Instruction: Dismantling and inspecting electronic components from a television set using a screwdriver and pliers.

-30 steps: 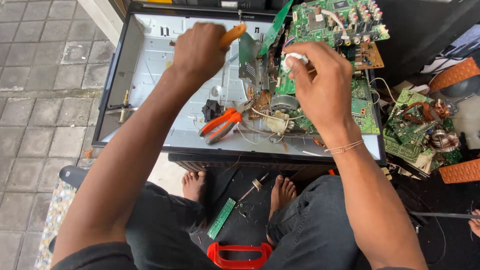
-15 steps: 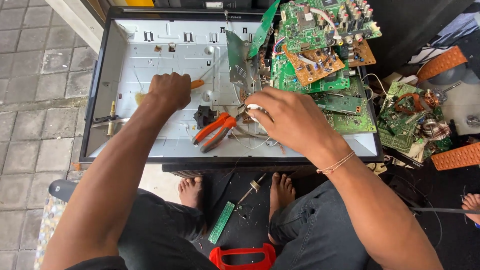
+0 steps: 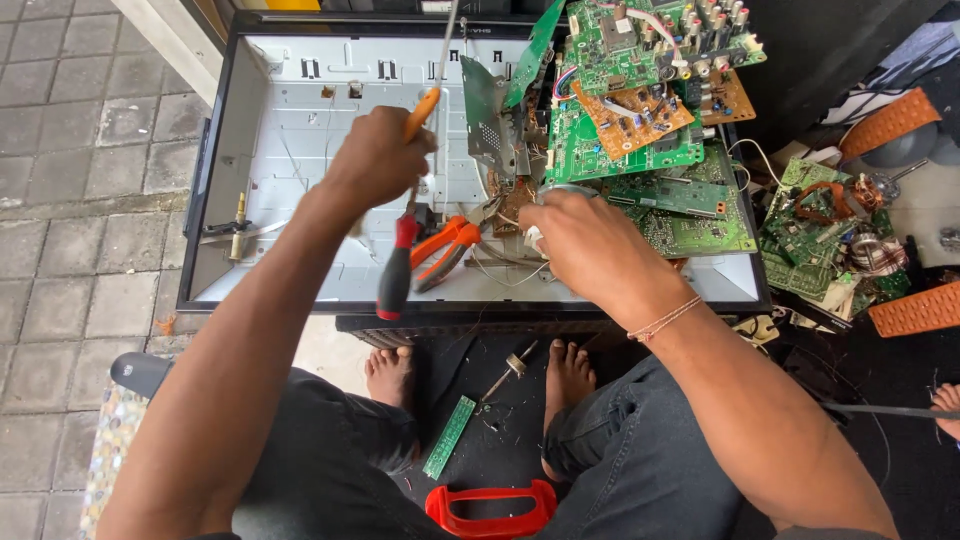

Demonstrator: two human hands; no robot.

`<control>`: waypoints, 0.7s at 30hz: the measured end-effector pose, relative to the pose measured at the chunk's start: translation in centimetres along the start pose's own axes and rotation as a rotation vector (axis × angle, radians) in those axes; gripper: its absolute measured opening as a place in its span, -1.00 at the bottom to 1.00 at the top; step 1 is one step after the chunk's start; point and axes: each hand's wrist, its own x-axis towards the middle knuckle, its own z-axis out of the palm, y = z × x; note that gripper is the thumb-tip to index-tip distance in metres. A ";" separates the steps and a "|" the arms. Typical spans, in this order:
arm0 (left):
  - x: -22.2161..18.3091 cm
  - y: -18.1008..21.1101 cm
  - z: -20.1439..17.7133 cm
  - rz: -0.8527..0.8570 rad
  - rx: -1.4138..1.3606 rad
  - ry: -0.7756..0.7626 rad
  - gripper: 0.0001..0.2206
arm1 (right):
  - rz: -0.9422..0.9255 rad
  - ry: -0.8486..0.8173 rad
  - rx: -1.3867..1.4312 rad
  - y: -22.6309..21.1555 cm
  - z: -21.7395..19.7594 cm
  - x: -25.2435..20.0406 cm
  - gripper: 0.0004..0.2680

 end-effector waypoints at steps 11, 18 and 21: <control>4.4 3.4 8.3 -0.049 -0.082 0.181 -0.72 | 0.100 -0.022 0.064 -2.7 -0.8 -0.6 -0.78; 3.8 5.0 7.7 0.032 0.053 0.185 -0.74 | 0.042 -0.006 -0.073 -3.2 2.5 -1.3 -0.59; 3.5 5.0 6.1 0.054 0.050 0.167 -0.75 | 0.049 -0.049 -0.069 -2.3 3.4 -1.5 -0.64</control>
